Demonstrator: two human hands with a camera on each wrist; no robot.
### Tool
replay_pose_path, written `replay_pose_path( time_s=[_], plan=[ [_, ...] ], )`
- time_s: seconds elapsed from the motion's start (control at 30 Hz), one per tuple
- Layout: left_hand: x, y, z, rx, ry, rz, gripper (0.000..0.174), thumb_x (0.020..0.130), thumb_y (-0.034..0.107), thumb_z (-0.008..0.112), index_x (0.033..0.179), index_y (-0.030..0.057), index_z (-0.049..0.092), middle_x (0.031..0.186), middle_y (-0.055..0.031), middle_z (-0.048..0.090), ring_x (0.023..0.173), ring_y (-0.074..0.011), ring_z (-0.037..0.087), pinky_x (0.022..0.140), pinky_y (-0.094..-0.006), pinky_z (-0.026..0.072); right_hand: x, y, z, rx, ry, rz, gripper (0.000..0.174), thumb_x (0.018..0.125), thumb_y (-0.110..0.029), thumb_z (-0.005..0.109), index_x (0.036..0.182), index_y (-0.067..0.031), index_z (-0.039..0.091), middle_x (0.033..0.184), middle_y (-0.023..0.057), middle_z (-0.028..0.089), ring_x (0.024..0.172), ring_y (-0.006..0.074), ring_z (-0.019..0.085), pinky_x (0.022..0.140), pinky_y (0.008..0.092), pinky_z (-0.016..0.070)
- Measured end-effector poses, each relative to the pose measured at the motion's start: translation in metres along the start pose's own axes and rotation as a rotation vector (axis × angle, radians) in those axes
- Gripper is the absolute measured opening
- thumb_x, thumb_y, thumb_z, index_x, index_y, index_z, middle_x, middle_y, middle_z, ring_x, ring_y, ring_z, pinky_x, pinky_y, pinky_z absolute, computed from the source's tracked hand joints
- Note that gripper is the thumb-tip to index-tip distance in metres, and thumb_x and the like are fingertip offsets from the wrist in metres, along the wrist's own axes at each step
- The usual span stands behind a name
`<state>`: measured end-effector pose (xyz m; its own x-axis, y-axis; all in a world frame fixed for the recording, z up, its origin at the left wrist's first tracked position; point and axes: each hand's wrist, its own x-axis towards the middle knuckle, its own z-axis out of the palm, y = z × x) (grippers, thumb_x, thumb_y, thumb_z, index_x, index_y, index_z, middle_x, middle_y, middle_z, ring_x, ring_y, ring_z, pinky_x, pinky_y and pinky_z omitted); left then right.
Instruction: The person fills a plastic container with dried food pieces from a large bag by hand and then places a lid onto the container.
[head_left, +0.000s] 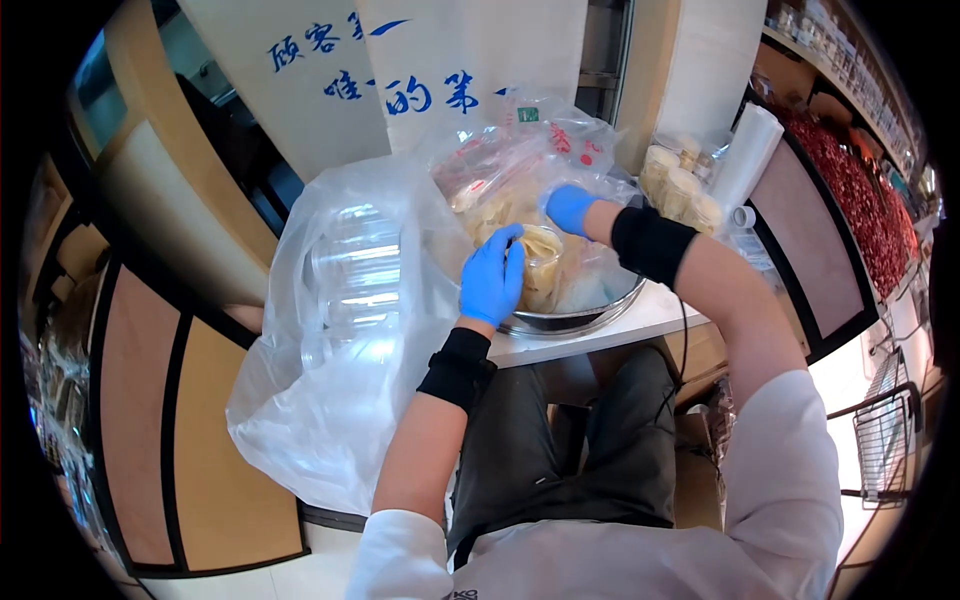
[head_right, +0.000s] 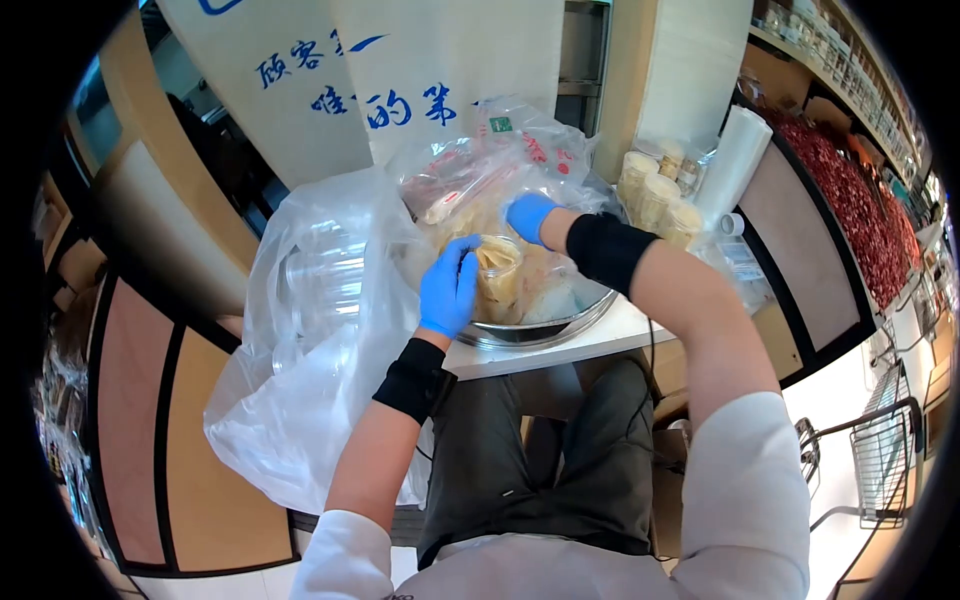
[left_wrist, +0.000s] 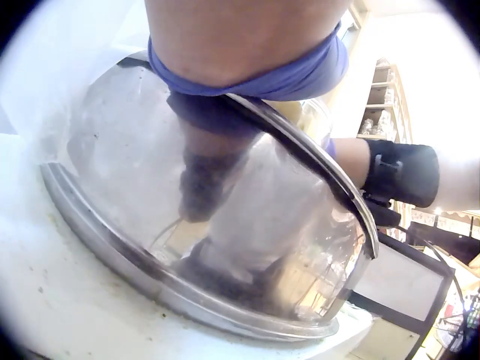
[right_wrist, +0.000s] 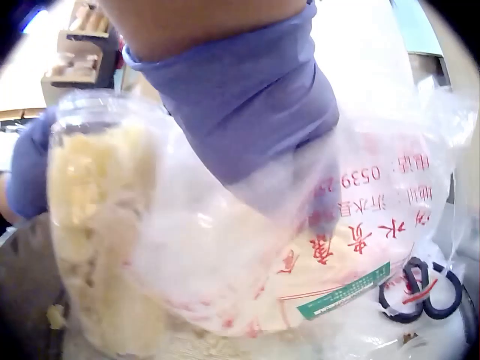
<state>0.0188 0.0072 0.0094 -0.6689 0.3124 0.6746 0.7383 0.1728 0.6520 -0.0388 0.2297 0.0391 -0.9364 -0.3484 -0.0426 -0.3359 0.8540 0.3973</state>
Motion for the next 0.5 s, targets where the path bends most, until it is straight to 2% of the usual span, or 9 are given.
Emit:
replay_pose_path(
  time_s=[0.03,0.07,0.13,0.17,0.23,0.27,0.33,0.47,0.5],
  plan=[
    [-0.001,0.002,-0.001,0.006,-0.037,-0.04,0.026,0.091,0.023,0.05,0.11,0.0066,0.058,0.094,-0.0173,0.065,0.078,-0.0356,0.061,0.074,-0.0438,0.047,-0.005,0.003,-0.002,0.187,0.009,0.068,0.017,0.076,-0.009,0.062,0.09,-0.0027,0.068,0.089,0.0189,0.067,0.081,0.0335,0.066,0.073,0.041,0.0525],
    [-0.001,0.001,-0.001,0.004,-0.023,-0.057,0.026,0.091,0.023,0.05,0.11,0.0066,0.058,0.094,-0.0173,0.065,0.078,-0.0356,0.061,0.074,-0.0438,0.047,-0.015,0.001,-0.017,0.181,-0.003,0.049,0.017,0.076,-0.009,0.062,0.09,-0.0027,0.068,0.089,0.0189,0.067,0.081,0.0335,0.066,0.073,0.041,0.0525],
    [-0.001,-0.003,0.001,0.017,-0.005,0.011,0.025,0.091,0.023,0.05,0.108,0.0062,0.058,0.095,-0.0171,0.065,0.08,-0.0358,0.061,0.075,-0.0436,0.0472,-0.047,-0.003,-0.071,0.227,0.121,0.027,0.017,0.076,-0.009,0.061,0.09,-0.0024,0.069,0.088,0.019,0.067,0.08,0.033,0.066,0.071,0.0378,0.0526],
    [-0.001,-0.001,0.0,0.046,-0.017,0.007,0.025,0.093,0.022,0.049,0.109,0.0052,0.058,0.095,-0.017,0.065,0.082,-0.0326,0.064,0.073,-0.0376,0.0496,-0.056,-0.003,-0.091,0.224,0.108,0.012,0.017,0.076,-0.009,0.061,0.09,-0.0024,0.069,0.088,0.019,0.067,0.08,0.033,0.066,0.071,0.0378,0.0526],
    [-0.002,-0.003,0.001,0.032,-0.009,-0.015,0.025,0.093,0.022,0.049,0.109,0.0051,0.058,0.095,-0.017,0.065,0.082,-0.0329,0.064,0.073,-0.0378,0.0498,-0.067,-0.005,-0.121,0.49,0.144,0.118,0.02,0.076,-0.014,0.062,0.09,0.0001,0.067,0.081,0.0166,0.067,0.074,0.0273,0.066,0.069,0.035,0.0523],
    [-0.002,-0.004,0.002,0.023,-0.01,-0.015,0.025,0.093,0.022,0.049,0.109,0.0049,0.058,0.096,-0.0171,0.065,0.082,-0.0332,0.064,0.072,-0.038,0.05,-0.07,-0.008,-0.127,0.489,0.136,0.11,0.02,0.076,-0.014,0.062,0.09,0.0001,0.067,0.081,0.0166,0.067,0.074,0.0273,0.066,0.069,0.035,0.0523],
    [-0.003,-0.003,0.002,0.026,0.001,-0.012,0.026,0.092,0.023,0.05,0.109,0.0047,0.058,0.095,-0.0177,0.065,0.081,-0.0334,0.064,0.071,-0.0385,0.0504,-0.076,-0.018,-0.134,0.88,0.204,0.018,0.027,0.073,-0.018,0.066,0.094,-0.0011,0.068,0.081,0.0145,0.068,0.072,0.0227,0.066,0.069,0.0315,0.0518],
    [0.0,0.002,-0.001,0.066,-0.03,-0.048,0.026,0.092,0.023,0.05,0.108,0.0044,0.058,0.092,-0.0189,0.065,0.081,-0.0328,0.065,0.07,-0.0388,0.0508,-0.071,-0.048,-0.119,0.848,0.139,-0.013,0.028,0.072,-0.018,0.066,0.095,-0.0022,0.068,0.079,0.0147,0.067,0.07,0.0212,0.065,0.068,0.0306,0.0512],
    [0.0,0.002,-0.001,0.073,-0.044,-0.051,0.026,0.092,0.023,0.05,0.108,0.0043,0.058,0.091,-0.0192,0.066,0.081,-0.0327,0.066,0.071,-0.0388,0.0511,-0.069,-0.054,-0.11,0.789,0.147,0.043,0.028,0.071,-0.019,0.067,0.093,-0.0019,0.068,0.078,0.0151,0.067,0.07,0.0223,0.065,0.068,0.0311,0.0512]
  ],
)
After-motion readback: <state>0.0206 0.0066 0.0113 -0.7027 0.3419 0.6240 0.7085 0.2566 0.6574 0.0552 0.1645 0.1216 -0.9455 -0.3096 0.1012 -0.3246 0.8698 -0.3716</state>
